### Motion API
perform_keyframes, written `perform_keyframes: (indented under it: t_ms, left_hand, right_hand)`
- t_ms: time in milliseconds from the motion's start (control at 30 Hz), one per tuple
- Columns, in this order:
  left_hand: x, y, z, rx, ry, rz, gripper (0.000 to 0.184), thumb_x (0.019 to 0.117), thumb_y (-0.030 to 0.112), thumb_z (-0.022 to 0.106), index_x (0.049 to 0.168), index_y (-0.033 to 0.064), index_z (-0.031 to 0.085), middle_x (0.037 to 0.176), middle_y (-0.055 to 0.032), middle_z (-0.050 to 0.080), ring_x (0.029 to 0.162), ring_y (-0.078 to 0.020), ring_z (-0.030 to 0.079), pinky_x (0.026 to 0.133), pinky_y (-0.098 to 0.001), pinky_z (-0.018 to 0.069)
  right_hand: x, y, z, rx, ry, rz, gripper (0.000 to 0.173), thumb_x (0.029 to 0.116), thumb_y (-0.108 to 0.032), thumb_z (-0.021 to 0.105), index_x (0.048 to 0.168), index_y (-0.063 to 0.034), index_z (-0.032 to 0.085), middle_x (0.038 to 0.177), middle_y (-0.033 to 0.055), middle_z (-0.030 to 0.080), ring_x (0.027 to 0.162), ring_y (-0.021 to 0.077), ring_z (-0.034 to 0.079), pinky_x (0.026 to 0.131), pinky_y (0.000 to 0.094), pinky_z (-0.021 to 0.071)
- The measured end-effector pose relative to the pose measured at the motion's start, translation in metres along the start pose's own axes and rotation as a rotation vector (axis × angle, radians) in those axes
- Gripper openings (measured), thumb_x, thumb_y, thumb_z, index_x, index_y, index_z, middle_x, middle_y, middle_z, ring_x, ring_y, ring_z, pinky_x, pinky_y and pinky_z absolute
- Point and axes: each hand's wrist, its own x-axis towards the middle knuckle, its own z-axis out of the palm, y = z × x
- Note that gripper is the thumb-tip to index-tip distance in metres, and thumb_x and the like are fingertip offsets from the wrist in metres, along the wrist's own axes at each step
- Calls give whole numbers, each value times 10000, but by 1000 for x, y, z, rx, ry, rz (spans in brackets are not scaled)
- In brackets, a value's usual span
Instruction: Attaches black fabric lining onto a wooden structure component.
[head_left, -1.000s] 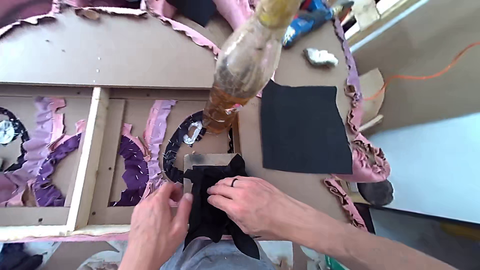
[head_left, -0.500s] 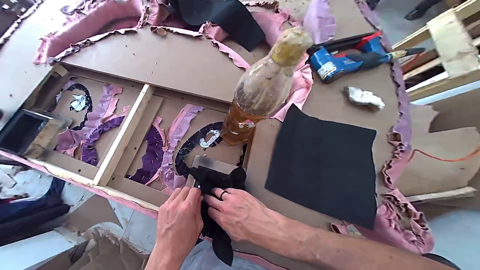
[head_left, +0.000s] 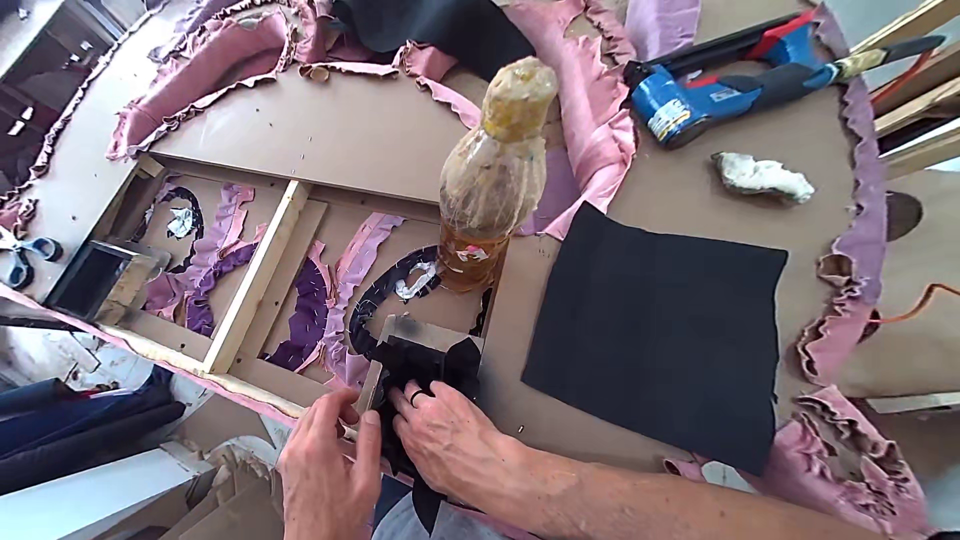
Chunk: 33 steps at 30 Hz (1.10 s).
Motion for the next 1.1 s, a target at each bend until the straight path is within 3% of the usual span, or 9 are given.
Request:
perform_keyframes:
  t_ms: [200, 333, 400, 467, 600, 767, 867, 1000, 1100]
  left_hand:
    - [-8, 21, 9, 257, -47, 7, 445, 805, 468, 607, 1002, 91, 736, 880, -50, 702, 784, -222, 692, 637, -414, 572]
    - [-5, 18, 9, 349, -10, 18, 260, 860, 322, 554, 712, 143, 671, 644, 2, 615, 625, -182, 652, 518, -376, 499]
    - [0, 18, -2, 315, -144, -35, 289, 865, 319, 523, 677, 151, 665, 600, 3, 608, 592, -189, 654, 507, -432, 492]
    - [9, 17, -10, 205, -234, -78, 346, 895, 390, 492, 749, 158, 703, 632, 9, 632, 612, -191, 657, 542, -467, 504]
    - [31, 17, 1, 174, -135, -9, 410, 915, 511, 531, 887, 153, 729, 739, 7, 675, 684, -189, 674, 590, -460, 539]
    - [51, 21, 28, 184, -38, 98, 222, 842, 313, 735, 931, 109, 727, 793, -31, 691, 761, -241, 692, 642, -474, 564]
    - [52, 15, 36, 61, -21, 179, 138, 845, 209, 699, 941, 134, 763, 796, 8, 686, 729, -168, 667, 650, -414, 567]
    - [53, -4, 37, -92, -84, 433, 149, 907, 211, 631, 933, 175, 773, 876, 69, 697, 874, -94, 669, 787, -315, 585]
    - [45, 2, 13, -143, -11, 306, 275, 984, 201, 565, 1177, 88, 725, 1053, -27, 729, 976, -152, 701, 853, -389, 606]
  right_hand:
    - [-13, 19, 21, -14, 285, -86, 168, 946, -105, 541, 1008, -24, 675, 1291, 149, 676, 1162, 331, 657, 814, 482, 550]
    - [-7, 7, 10, -24, 141, -28, 215, 970, -80, 503, 1089, 6, 661, 1337, 191, 643, 1201, 362, 632, 851, 496, 534]
    - [-5, -1, 7, -3, 79, 8, 242, 988, -73, 483, 1126, 37, 649, 1345, 230, 625, 1225, 386, 615, 912, 511, 516]
    - [-8, 1, 11, 31, 154, 3, 221, 986, -84, 489, 1088, 21, 655, 1279, 215, 661, 1179, 369, 646, 893, 499, 534]
    - [-12, 5, 19, 50, 263, 22, 232, 989, -91, 482, 1118, -11, 658, 1251, 180, 676, 1143, 343, 662, 849, 474, 556]
    - [-8, -4, 15, -29, 258, 84, 257, 972, -60, 499, 1161, 10, 659, 1211, 194, 688, 1104, 346, 672, 816, 466, 543]
    - [-6, -7, 16, -3, 237, 110, 270, 977, -63, 491, 1181, 25, 645, 1226, 211, 675, 1129, 361, 657, 827, 482, 539]
    - [-1, -8, 21, 22, 248, 140, 268, 967, -54, 499, 1173, 41, 641, 1173, 205, 681, 1120, 358, 655, 834, 491, 536]
    - [-12, -5, 2, 242, 103, 101, 257, 978, -77, 524, 1195, 23, 618, 1269, 224, 641, 1199, 406, 609, 894, 563, 520]
